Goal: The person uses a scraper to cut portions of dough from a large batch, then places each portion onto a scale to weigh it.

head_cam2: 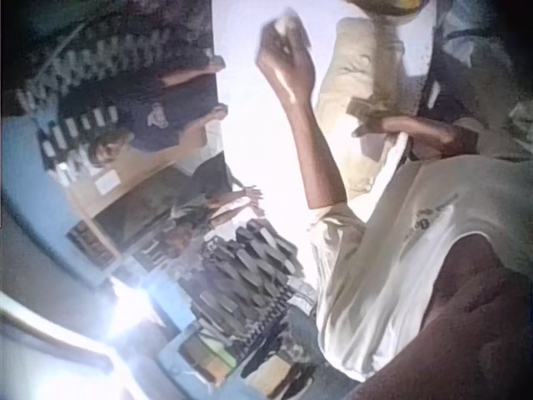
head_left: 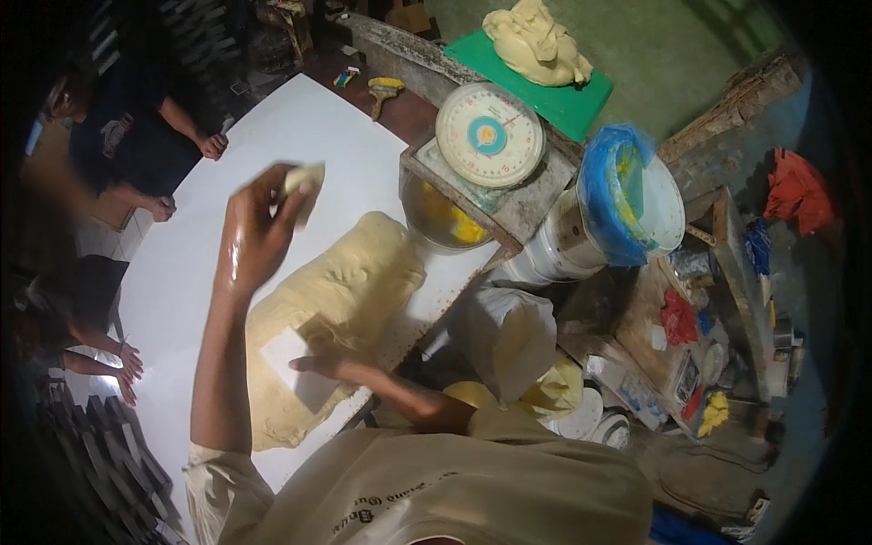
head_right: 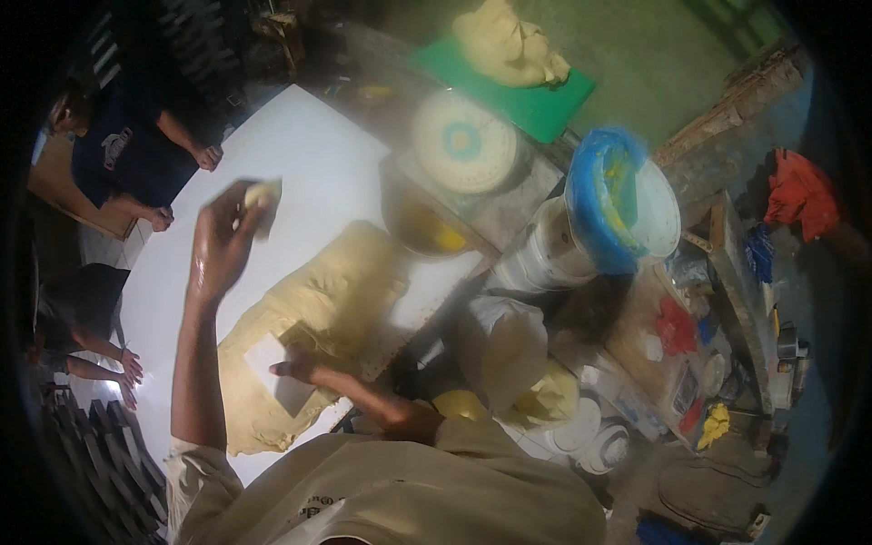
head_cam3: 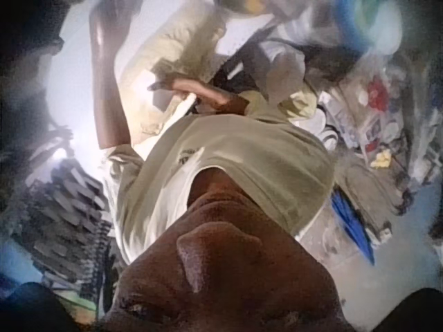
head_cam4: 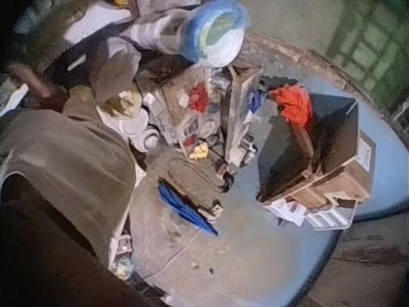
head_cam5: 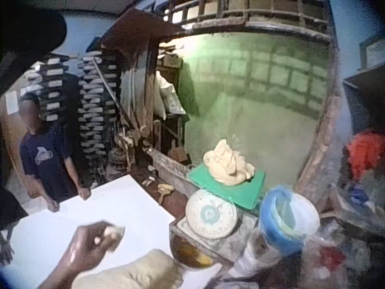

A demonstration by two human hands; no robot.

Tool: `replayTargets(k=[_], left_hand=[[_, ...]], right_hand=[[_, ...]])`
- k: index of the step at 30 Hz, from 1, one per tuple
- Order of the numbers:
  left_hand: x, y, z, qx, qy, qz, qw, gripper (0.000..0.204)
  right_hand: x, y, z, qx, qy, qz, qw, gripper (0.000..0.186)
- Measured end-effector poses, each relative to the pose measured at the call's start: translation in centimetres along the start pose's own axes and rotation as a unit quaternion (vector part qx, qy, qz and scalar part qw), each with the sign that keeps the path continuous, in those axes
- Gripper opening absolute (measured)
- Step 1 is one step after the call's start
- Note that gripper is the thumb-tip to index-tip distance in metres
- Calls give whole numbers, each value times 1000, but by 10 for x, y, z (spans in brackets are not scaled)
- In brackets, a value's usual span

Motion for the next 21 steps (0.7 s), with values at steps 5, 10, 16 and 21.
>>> replayTargets(k=[5,10,16,21], left_hand=[[31,-116,102,153,-15,-65,986,71],[120,-220,182,508,-201,108,831,64],[263,-164,276,287,136,242,917,59],[183,-175,245,384,-53,-8,922,52]], right_hand=[[-101,-85,-53,6,-94,291,952,50],[-199,-115,-165,3,-309,280,909,36],[-199,-181,-249,178,-439,271,838,31],[-199,-185,-261,101,-489,251,829,38]])
Point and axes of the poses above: each hand's wrist, its own z-axis towards the middle knuckle, its own x-axis out of the palm, y = z × x, the point moved 9 cm from there along z, towards the middle knuckle, and after that the axes turned 3 degrees about -z, right-handed, at the moved point
